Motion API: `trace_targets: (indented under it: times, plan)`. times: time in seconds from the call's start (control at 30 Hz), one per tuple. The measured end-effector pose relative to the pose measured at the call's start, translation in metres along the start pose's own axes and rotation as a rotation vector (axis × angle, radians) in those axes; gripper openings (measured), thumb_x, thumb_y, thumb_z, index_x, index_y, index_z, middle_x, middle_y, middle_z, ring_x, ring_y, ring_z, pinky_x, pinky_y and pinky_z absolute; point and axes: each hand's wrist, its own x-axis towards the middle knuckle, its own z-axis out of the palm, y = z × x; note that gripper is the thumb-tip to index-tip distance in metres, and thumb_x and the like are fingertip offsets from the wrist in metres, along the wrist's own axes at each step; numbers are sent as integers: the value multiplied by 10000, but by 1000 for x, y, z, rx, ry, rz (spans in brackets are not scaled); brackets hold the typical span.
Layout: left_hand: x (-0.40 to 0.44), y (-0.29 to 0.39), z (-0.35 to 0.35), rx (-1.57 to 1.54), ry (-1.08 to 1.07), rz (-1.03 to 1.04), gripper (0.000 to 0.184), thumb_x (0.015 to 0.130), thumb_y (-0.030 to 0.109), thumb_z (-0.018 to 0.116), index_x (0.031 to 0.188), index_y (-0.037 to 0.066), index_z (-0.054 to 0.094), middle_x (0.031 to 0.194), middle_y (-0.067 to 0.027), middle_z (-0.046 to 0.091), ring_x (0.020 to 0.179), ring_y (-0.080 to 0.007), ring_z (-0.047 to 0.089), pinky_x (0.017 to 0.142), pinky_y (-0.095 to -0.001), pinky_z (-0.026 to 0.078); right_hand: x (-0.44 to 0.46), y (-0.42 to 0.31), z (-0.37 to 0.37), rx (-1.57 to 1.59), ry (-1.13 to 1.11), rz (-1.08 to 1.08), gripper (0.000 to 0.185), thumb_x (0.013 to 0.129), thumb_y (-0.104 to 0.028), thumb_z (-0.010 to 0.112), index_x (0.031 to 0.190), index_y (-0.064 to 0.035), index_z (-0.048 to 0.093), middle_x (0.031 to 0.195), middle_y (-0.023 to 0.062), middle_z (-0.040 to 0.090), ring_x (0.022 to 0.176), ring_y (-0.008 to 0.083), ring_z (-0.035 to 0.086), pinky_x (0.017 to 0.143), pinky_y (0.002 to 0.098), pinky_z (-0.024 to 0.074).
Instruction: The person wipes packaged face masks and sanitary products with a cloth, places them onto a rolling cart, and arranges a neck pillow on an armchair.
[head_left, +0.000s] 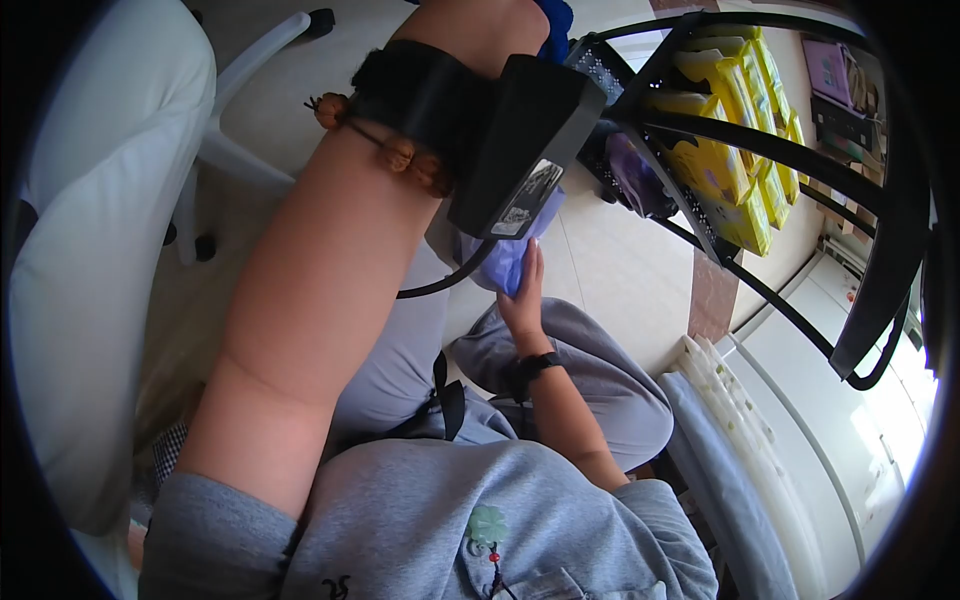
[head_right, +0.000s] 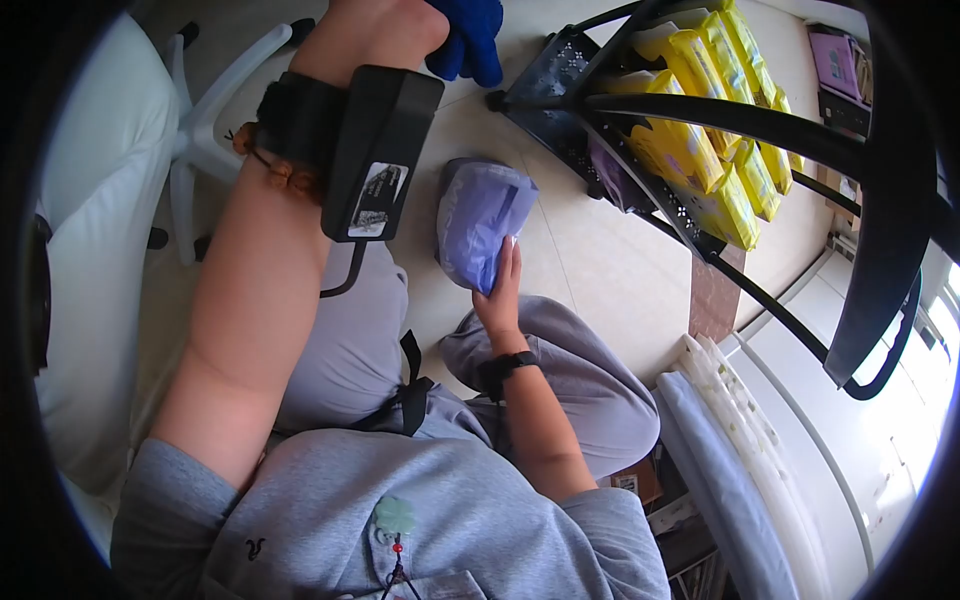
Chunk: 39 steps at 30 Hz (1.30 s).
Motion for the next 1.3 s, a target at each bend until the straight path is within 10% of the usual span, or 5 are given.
trace_targets:
  times: [0.23, 0.4, 0.57, 0.93, 1.3]
  plan:
    - [-11, 5, -2, 105, -39, -4, 512, 845, 347, 472, 1218, -3, 449, 1170, -217, 547, 1052, -316, 541, 902, -367, 411, 48, -34, -102, 243, 119, -228, 778, 885, -417, 525, 1464, -13, 196, 1516, 179, 229, 1421, 305, 161, 1147, 428, 93]
    - [-17, 9, -1, 174, -71, 16, 499, 834, 338, 488, 1196, -6, 473, 1137, -222, 564, 1020, -316, 555, 882, -369, 421, 141, -3, -149, -717, 624, -316, 728, 737, -326, 750, 1308, 12, 451, 1314, 240, 448, 1242, 403, 400, 1022, 507, 333]
    - [-25, 31, -1, 398, -73, 129, 485, 824, 328, 503, 1173, -8, 498, 1103, -226, 581, 987, -316, 570, 862, -370, 431, 186, 20, -154, -877, 567, -261, 456, 703, -229, 743, 1121, -84, 633, 1083, 170, 640, 1018, 407, 583, 894, 525, 429]
    - [-43, 94, 25, 1413, -110, 626, 456, 800, 307, 538, 1124, -12, 551, 1029, -236, 619, 916, -316, 602, 818, -374, 452, 37, -34, -127, -840, 318, -335, 585, 720, -35, 693, 1265, -222, 594, 1406, 151, 399, 1213, 369, 411, 1015, 442, 387]
    - [2, 47, -27, 1896, -872, 32, 306, 821, 277, 621, 1031, 58, 585, 880, -121, 634, 793, -245, 609, 713, -375, 474, 3, -20, -103, -953, 352, -192, 564, 705, -41, 658, 1247, -189, 606, 1369, 125, 421, 1180, 337, 427, 1015, 423, 387]
